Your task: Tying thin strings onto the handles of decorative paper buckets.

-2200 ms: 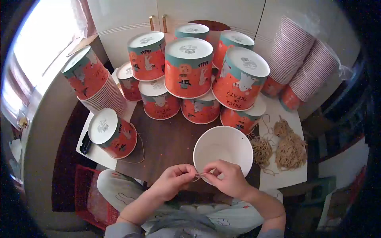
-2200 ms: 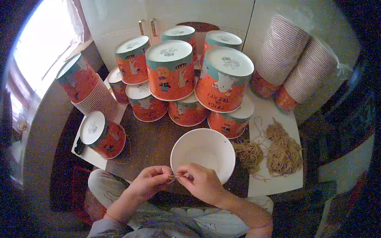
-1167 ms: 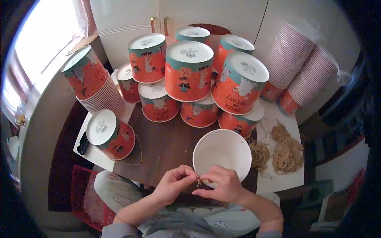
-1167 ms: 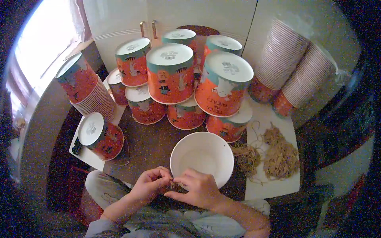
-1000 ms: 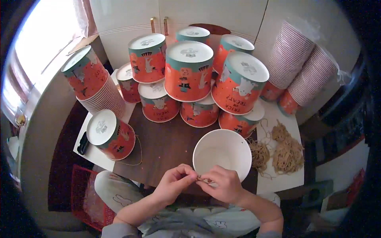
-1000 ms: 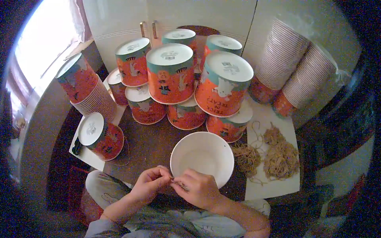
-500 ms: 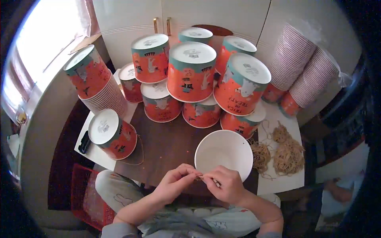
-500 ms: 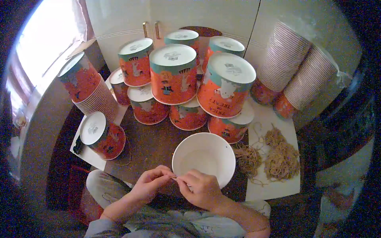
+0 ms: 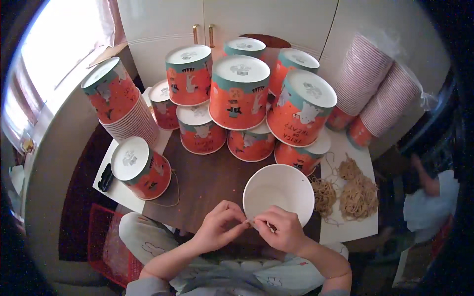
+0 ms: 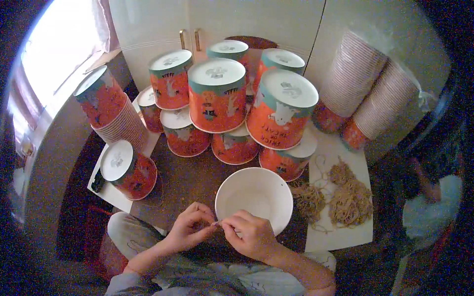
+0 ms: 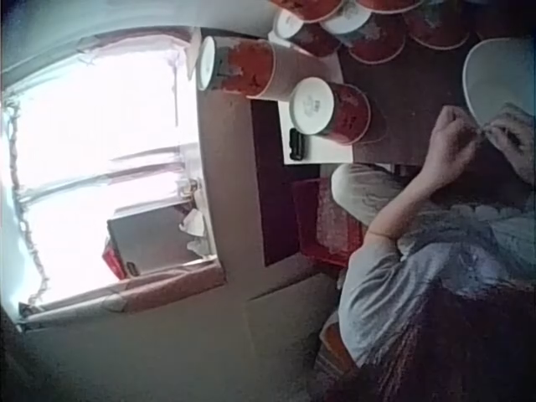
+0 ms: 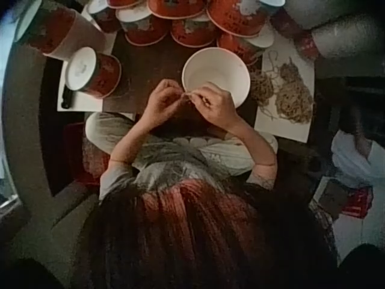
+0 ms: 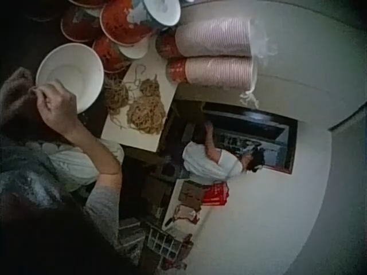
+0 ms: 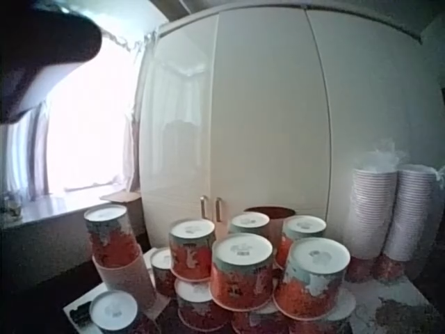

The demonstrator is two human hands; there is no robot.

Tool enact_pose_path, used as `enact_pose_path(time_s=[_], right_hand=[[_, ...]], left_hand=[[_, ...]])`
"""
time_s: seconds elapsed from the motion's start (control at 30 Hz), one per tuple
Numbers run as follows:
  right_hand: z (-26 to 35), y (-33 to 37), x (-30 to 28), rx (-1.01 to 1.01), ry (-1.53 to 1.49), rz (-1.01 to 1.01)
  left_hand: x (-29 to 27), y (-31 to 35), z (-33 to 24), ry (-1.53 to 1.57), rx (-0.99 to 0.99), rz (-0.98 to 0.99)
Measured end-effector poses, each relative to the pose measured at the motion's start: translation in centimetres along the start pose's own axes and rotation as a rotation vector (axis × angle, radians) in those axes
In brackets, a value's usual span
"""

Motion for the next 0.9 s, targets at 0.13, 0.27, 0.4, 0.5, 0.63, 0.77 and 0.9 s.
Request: enact_pose_path(time_s=[0.13,0.27,0.4,0.5,0.63,0.77,0.9], right_hand=[[-0.3,0.0,0.0,0.014,0.017,0.002],[-0.2,0.1,0.3,-0.024,0.13,0.013],[-0.4,0.1,0.5,0.0,0.169,0.036],[-0.4,0.1,0.5,0.018,0.175,0.057],[-0.3,0.1,0.4,-0.012,0.196,0.034],[0.4,0.0,-0.3,-0.051,0.102,-0.017],[1.3,0.0,-0.5,-0.108,0.099,-0.032]], left_hand=[[-0.2,0.1,0.6,0.218,-0.029,0.007],[0.5,0.5,1.8,0.549,-0.146,0.073],[0.5,0.0,1.1,0.765,-0.12,0.087],[0.7,0.5,1.9,0.884,-0.222,0.101],[0.1,1.2,3.1,0.909,-0.262,0.097],[0.4,1.4,2.7,0.825,-0.328,0.164],[0.8,1.1,1.3,0.713,-0.314,0.202]])
Point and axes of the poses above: each hand's wrist, its own y-axis away from the middle knuckle, its own x-axis out of the palm, z = x × y, the point moved 9 cm from there along -y, towards the middle knuckle, and after that the axes turned 7 degrees about z, right-handed, at the moved point
